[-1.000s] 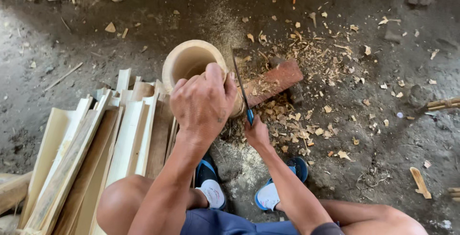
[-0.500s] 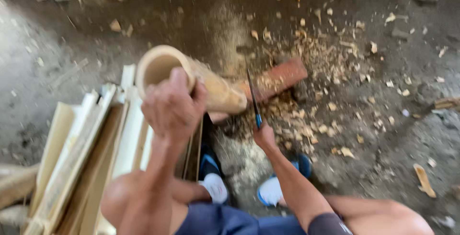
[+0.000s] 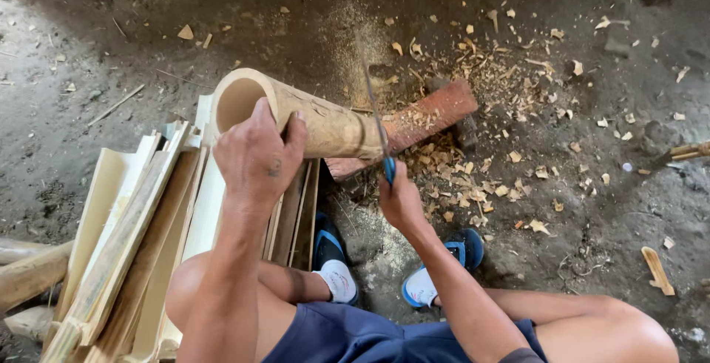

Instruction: The person sits on the ground and uses a hand saw to cut a hollow bamboo tube into smaller sections. The person repeatedly saws through the bamboo, rotates the piece, and stacks the cut sections nearby.

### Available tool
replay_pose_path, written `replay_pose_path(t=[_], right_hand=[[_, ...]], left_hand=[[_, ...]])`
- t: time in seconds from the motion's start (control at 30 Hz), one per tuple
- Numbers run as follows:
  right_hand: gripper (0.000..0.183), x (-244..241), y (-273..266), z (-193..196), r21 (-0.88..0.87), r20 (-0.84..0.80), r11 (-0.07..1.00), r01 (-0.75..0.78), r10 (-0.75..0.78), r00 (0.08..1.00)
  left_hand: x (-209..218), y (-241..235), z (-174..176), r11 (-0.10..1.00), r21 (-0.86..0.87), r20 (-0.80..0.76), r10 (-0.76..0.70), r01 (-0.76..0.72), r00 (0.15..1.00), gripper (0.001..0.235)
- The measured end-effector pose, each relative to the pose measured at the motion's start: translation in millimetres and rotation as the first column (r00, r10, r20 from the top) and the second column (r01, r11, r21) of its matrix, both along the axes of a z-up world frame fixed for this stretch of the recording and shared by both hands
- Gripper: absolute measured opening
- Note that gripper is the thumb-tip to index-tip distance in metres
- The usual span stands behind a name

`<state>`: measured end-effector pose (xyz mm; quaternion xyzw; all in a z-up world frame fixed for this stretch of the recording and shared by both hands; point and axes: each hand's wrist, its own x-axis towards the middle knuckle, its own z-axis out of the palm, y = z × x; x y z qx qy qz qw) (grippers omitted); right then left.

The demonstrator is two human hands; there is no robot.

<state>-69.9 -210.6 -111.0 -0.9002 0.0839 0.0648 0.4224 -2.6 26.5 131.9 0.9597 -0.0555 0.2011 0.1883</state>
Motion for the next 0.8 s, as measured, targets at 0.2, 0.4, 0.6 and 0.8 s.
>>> replay_pose_path(t=[0.2,0.4,0.6,0.8], right_hand=[[0.033,17.4,29.8,-32.2,0.072,-0.157,0.996,0.044,-0.032,0.987],[0.024,38.2,-22.8,-77.8,-0.124,-0.131,0.992,0.018,-0.034,0.991],[0.020,43.6,-22.4,-100.0,0.008,-0.192,0.995,0.101,-0.098,0.977],[0.037,37.7,-15.6,-96.7,-0.063,-0.145,0.994,0.088,-0.096,0.985]], left_hand=[[-9.8,-1.5,-11.6,0.999,0.028,0.001,0.032,-0.032,0.999,0.039],[2.6,-9.2,-6.5,0.993,0.046,-0.012,0.107,-0.107,0.994,0.040],[4.5,-16.1,-9.0,0.991,0.068,0.067,0.109,-0.113,0.992,0.039],[13.8,-25.1,-6.5,0.995,0.043,0.041,0.088,-0.090,0.995,0.036]])
